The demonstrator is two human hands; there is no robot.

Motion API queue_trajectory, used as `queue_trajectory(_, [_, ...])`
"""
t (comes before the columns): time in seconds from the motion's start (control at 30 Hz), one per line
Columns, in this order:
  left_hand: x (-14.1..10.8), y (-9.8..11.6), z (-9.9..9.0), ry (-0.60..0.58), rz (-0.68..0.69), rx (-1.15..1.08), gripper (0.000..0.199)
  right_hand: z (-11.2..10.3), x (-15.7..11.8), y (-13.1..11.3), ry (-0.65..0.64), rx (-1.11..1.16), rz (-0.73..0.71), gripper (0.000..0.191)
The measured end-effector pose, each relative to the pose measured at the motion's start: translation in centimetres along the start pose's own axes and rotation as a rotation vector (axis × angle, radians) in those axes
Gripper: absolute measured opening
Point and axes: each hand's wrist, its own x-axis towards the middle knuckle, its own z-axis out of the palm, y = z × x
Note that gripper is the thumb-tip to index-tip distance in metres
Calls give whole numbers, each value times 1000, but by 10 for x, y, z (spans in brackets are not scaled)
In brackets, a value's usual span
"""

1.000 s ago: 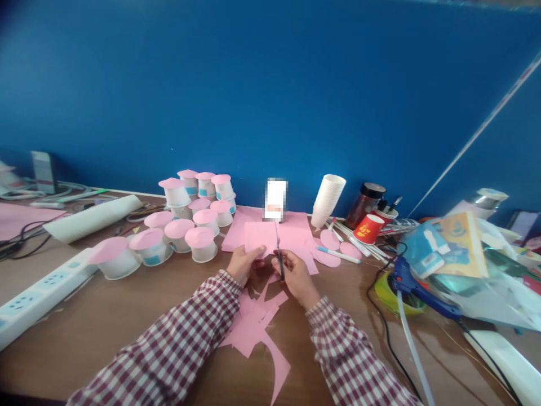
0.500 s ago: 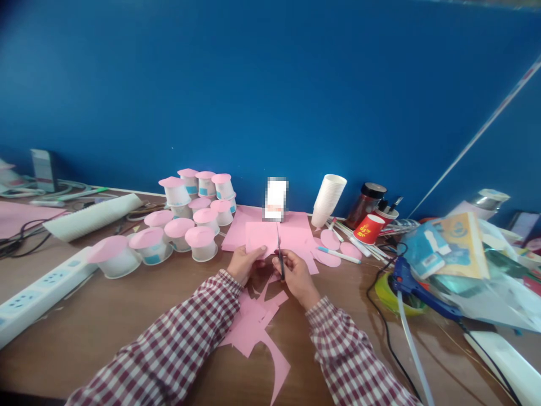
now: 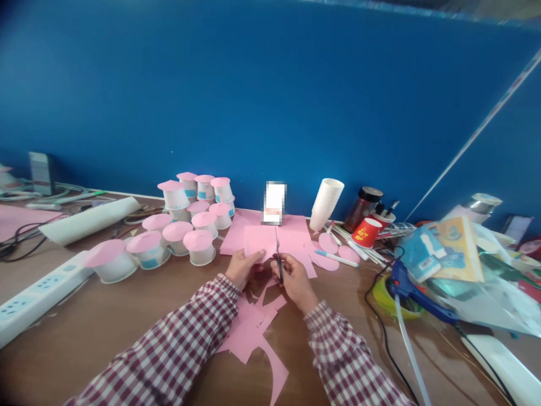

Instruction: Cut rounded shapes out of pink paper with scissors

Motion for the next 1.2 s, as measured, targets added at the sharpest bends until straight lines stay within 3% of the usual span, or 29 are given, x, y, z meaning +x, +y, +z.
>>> queue_trajectory(1.2, [1, 0, -1, 11, -17, 0, 34, -2, 0, 0, 10, -55, -20, 40])
